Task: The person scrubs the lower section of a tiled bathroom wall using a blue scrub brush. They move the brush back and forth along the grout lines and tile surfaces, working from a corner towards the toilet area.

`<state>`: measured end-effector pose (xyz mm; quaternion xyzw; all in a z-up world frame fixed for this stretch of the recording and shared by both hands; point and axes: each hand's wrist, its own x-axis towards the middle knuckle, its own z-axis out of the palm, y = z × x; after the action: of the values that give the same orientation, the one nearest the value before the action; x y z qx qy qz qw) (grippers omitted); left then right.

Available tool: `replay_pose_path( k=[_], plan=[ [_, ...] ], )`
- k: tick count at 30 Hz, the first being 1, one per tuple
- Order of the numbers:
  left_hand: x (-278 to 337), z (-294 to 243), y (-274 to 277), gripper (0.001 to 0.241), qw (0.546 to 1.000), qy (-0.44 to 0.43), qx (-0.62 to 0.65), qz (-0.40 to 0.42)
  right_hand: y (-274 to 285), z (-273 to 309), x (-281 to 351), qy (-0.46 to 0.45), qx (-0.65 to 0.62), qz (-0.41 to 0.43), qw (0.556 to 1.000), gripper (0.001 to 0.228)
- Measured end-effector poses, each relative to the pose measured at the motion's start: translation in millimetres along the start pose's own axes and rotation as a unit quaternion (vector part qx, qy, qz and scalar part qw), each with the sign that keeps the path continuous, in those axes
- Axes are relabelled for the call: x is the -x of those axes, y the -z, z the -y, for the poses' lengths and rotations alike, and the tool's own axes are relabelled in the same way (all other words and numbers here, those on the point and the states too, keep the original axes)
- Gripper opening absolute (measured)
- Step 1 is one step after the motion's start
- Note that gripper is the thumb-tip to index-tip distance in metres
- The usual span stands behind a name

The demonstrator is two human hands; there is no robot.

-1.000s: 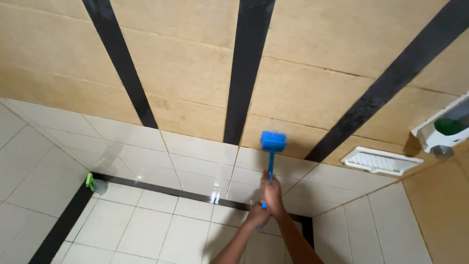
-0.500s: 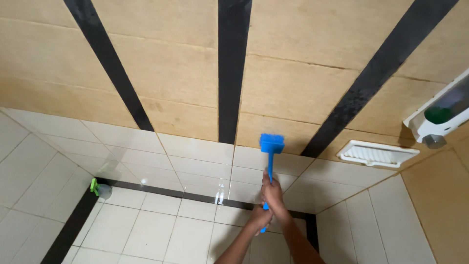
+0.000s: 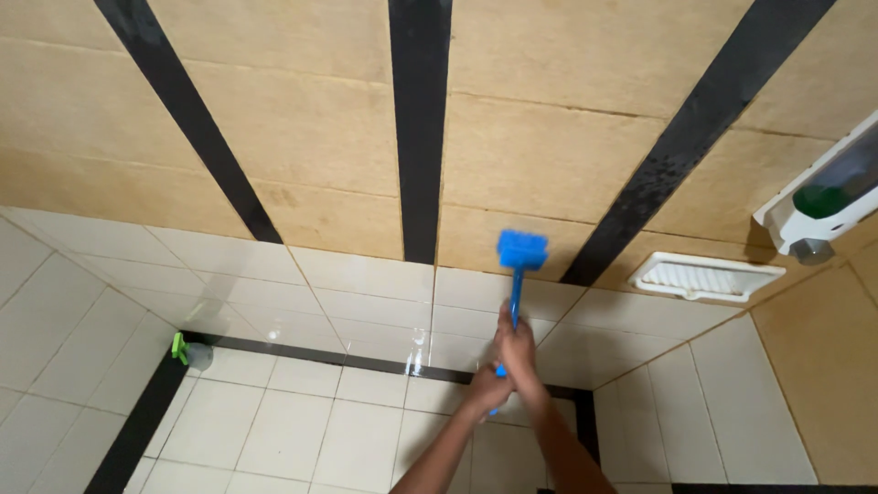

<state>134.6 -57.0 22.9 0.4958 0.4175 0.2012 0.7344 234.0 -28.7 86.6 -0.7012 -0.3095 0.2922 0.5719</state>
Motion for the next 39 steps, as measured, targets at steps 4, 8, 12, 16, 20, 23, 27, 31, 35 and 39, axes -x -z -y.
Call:
replay_pose_path(
  k=[4,8,12,16,20,23,27,31,35,39],
  plan=[
    [8.9,-49.1,-9.6,0.030,0.992,-0.072,-0.094,-0.041,5.9,85.4,20.3,-0.084,-0.070,0.015,0.994,0.053],
    [0.4,-27.7,-12.7,0.032,0.997,-0.037,-0.062,-0.028,6.9,81.8,25.4,-0.116,-0.089,0.029,0.989,0.052],
    [11.6,-16.0,-13.4,0.032,0.990,0.019,-0.125,-0.063,5.1,29.9,19.4,-0.137,-0.126,0.046,0.981,0.047],
    [18.9,0.0,-15.5,0.037,0.997,0.068,-0.038,-0.028,4.4,38.9,35.5,-0.159,-0.084,0.044,0.983,0.048],
    [17.2,12.6,-17.1,0.028,0.997,0.069,0.011,-0.019,5.8,38.0,40.9,-0.176,-0.092,0.050,0.979,0.046],
    [22.3,6.3,-20.7,0.029,0.997,0.077,0.018,-0.025,7.8,22.2,35.7,-0.173,-0.090,0.053,0.979,0.050],
    [41.2,-37.8,-26.3,0.019,0.998,0.057,-0.006,-0.035,16.3,49.3,34.9,-0.185,-0.095,0.034,0.977,0.052],
    [4.9,-16.1,-38.9,0.033,0.997,0.050,-0.049,-0.029,28.5,71.8,26.5,-0.137,-0.115,0.034,0.983,0.047],
    [11.8,-41.3,-43.0,0.027,0.998,-0.028,-0.041,-0.040,35.5,85.7,22.3,-0.110,-0.087,0.021,0.990,0.052],
    [24.0,-45.2,-41.2,0.030,0.998,0.044,-0.046,-0.008,33.9,65.1,21.6,-0.113,-0.073,0.014,0.991,0.053]
  ],
)
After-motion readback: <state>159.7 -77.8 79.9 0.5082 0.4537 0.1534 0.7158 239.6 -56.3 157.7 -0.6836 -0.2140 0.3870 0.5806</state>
